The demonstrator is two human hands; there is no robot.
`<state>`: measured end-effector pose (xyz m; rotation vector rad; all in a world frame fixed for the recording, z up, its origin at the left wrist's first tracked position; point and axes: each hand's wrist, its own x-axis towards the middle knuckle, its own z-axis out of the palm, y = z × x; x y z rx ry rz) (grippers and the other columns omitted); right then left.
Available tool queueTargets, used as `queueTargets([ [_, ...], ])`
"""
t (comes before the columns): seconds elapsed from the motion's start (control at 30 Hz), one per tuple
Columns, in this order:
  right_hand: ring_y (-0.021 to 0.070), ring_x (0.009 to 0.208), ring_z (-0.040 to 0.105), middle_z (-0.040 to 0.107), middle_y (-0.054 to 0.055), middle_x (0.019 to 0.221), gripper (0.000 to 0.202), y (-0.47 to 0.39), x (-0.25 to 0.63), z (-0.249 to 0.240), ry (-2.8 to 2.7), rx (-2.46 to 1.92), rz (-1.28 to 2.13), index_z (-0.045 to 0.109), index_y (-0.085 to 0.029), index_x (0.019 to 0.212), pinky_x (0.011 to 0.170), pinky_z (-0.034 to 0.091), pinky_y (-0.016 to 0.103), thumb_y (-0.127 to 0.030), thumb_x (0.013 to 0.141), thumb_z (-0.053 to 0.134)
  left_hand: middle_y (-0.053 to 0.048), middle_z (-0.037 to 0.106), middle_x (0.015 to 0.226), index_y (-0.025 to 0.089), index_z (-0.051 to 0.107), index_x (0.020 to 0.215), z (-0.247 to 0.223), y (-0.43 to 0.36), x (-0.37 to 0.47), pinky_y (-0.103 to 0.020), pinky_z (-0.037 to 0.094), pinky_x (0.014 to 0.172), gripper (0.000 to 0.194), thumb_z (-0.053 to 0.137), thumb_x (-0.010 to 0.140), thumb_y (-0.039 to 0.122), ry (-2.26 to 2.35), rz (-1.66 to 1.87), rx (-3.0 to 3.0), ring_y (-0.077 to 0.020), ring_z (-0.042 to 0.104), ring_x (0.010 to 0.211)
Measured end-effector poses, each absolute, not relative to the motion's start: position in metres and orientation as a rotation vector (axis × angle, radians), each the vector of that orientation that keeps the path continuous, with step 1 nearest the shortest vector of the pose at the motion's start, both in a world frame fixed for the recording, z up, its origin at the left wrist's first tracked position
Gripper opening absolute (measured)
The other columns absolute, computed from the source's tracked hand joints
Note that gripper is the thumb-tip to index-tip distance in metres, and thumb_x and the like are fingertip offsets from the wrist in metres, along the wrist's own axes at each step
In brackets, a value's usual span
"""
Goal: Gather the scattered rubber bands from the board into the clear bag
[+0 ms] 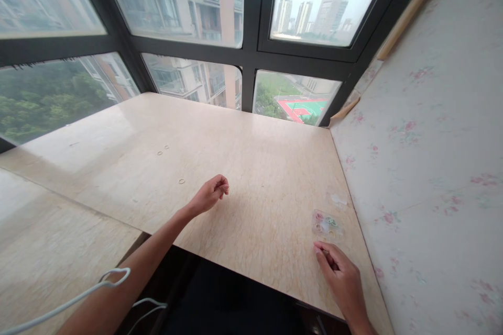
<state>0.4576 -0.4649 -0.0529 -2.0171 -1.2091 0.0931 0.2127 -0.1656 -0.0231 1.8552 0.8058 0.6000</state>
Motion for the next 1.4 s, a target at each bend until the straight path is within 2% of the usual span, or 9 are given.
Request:
queueTargets([
  [0.2,0.0163,0.064,0.061,0.069,0.006,0.08,0.029,-0.463,0.456,-0.051,-1.193,-2.006,0.129,0.068,-0.019,0.086,0.06,0.052,0.026,-0.04,0.09,0.047,-0.003,0.064,0.069,0.018,0.06,0.086,-0.012,-0.205,0.263,-0.022,0.039,0.046,0.028,0.062,0.076,0.044,0.707,0.553,1.557,-0.01,0.05,0.05],
  [0.4,0.0148,0.066,0.062,0.068,0.004,0.082,0.024,-0.462,0.454,-0.048,-1.151,-1.988,0.157,0.067,-0.02,0.088,0.06,0.05,0.024,-0.033,0.09,0.047,-0.006,0.068,0.07,0.018,0.068,0.076,-0.014,-0.252,0.324,-0.022,0.037,0.043,0.02,0.069,0.071,0.037,0.664,0.454,1.428,-0.0124,0.056,0.052],
  [0.53,0.0151,0.068,0.062,0.068,0.005,0.083,0.023,-0.463,0.455,-0.047,-1.125,-1.969,0.217,0.066,-0.019,0.089,0.062,0.05,0.024,-0.031,0.091,0.047,-0.004,0.067,0.068,0.02,0.068,0.071,-0.013,-0.279,0.363,-0.026,0.042,0.052,0.012,0.066,0.074,0.031,0.594,0.405,1.56,-0.015,0.059,0.059],
  [0.67,0.0154,0.07,0.062,0.068,0.004,0.085,0.02,-0.463,0.455,-0.047,-1.102,-1.943,0.26,0.066,-0.019,0.091,0.063,0.05,0.025,-0.027,0.09,0.047,-0.005,0.066,0.077,0.022,0.07,0.071,-0.011,-0.3,0.395,-0.032,0.044,0.066,0.008,0.065,0.076,0.026,0.474,0.506,1.832,-0.0161,0.056,0.066],
  [0.9,0.0146,0.067,0.06,0.066,0.002,0.076,0.017,-0.462,0.456,-0.046,-1.109,-1.924,0.215,0.064,-0.019,0.086,0.062,0.048,0.025,-0.018,0.086,0.046,-0.008,0.06,0.086,0.021,0.072,0.079,-0.025,-0.324,0.432,-0.033,0.044,0.071,0.015,0.058,0.082,0.023,0.389,0.495,2.065,-0.0173,0.054,0.074],
  [1.1,0.0154,0.069,0.06,0.066,0.004,0.08,0.019,-0.464,0.457,-0.049,-1.107,-1.887,0.261,0.065,-0.019,0.088,0.063,0.049,0.026,-0.021,0.087,0.047,-0.004,0.059,0.084,0.021,0.071,0.087,-0.029,-0.314,0.419,-0.03,0.044,0.072,0.02,0.052,0.087,0.025,0.493,0.581,2.092,-0.0152,0.054,0.076],
  [1.27,0.0155,0.069,0.06,0.066,0.004,0.08,0.021,-0.464,0.456,-0.047,-1.095,-1.9,0.273,0.066,-0.02,0.089,0.064,0.049,0.027,-0.027,0.09,0.046,-0.002,0.059,0.076,0.018,0.066,0.08,-0.036,-0.281,0.374,-0.028,0.043,0.065,0.017,0.052,0.086,0.026,0.633,0.643,2.111,-0.0126,0.051,0.066],
  [1.4,0.0159,0.068,0.06,0.066,0.006,0.082,0.022,-0.464,0.456,-0.047,-1.087,-1.904,0.279,0.066,-0.019,0.088,0.065,0.05,0.027,-0.03,0.09,0.047,0.001,0.056,0.069,0.018,0.058,0.072,-0.044,-0.257,0.326,-0.024,0.04,0.058,0.012,0.058,0.08,0.026,0.749,0.683,2.169,-0.0112,0.048,0.059],
])
